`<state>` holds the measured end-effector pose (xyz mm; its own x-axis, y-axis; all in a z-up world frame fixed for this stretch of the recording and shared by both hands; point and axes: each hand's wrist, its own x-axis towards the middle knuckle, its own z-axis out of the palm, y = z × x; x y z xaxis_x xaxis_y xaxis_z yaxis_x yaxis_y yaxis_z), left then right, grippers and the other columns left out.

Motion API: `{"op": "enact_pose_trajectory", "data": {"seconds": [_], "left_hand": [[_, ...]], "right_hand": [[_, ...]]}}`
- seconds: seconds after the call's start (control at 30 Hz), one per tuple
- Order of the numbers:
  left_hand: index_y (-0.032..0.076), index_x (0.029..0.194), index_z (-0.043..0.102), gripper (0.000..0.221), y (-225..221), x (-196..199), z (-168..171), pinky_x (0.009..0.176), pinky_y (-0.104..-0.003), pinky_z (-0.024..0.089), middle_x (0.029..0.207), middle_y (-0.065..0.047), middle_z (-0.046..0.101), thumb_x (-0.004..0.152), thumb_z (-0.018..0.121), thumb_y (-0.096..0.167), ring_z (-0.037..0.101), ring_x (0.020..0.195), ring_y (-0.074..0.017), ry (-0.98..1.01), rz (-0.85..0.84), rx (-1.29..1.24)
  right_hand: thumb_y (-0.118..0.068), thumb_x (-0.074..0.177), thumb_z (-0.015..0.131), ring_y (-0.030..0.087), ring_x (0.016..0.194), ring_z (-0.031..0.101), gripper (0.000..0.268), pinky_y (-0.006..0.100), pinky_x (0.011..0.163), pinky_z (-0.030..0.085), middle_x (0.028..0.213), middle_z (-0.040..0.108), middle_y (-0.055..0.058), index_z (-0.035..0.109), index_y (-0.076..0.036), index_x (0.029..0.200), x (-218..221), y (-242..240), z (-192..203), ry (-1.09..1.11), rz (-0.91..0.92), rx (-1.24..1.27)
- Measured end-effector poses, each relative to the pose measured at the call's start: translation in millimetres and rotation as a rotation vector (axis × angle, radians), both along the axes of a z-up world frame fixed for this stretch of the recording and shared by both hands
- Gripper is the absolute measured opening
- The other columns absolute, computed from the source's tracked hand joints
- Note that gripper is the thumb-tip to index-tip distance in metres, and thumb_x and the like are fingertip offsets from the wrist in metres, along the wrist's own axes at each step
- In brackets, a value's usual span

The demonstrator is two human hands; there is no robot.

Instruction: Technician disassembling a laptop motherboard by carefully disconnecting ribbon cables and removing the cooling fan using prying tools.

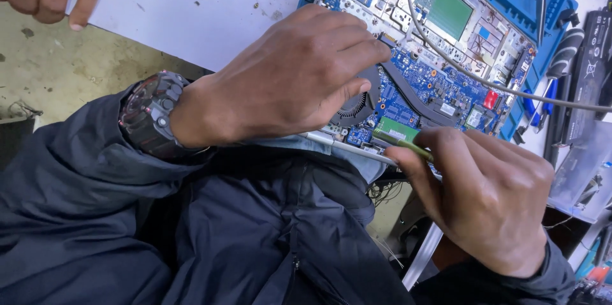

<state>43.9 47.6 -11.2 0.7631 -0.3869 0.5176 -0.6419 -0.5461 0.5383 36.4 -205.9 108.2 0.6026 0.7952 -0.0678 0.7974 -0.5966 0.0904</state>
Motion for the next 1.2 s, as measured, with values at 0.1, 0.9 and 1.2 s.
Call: {"op": "enact_pose_trajectory", "data": {"seconds": [0.1,0.9,1.2], "left_hand": [[0.004,0.13,0.063,0.035,1.2,-0.2,-1.1,0.093,-0.052,0.046,0.115,-0.015,0.068,0.102,0.073,0.024,0.062,0.106,-0.0368,0.035,-0.019,-0.012],[0.006,0.124,0.064,0.043,7.5,12.6,-20.5,0.099,-0.058,0.049,0.119,-0.015,0.069,0.091,0.089,0.02,0.063,0.111,-0.0397,0.004,-0.071,-0.225],[0.005,0.116,0.065,0.04,9.8,12.7,-17.1,0.089,-0.054,0.051,0.11,-0.015,0.07,0.09,0.091,0.02,0.065,0.102,-0.0382,-0.03,-0.067,-0.237]], "right_hand": [[-0.015,0.105,0.067,0.029,0.064,0.06,0.016,0.043,0.058,0.048,0.078,0.066,0.011,0.064,-0.001,0.096,12.5,26.7,14.6,0.198,0.238,0.081],[-0.012,0.107,0.045,0.034,0.086,0.07,0.027,0.048,0.07,0.055,0.102,0.07,0.016,0.066,-0.001,0.119,20.5,52.4,12.7,0.39,0.351,0.096],[-0.019,0.108,0.053,0.029,0.072,0.069,0.023,0.041,0.059,0.055,0.088,0.072,0.012,0.065,0.001,0.114,20.8,59.8,10.3,0.307,0.367,0.004]]}}
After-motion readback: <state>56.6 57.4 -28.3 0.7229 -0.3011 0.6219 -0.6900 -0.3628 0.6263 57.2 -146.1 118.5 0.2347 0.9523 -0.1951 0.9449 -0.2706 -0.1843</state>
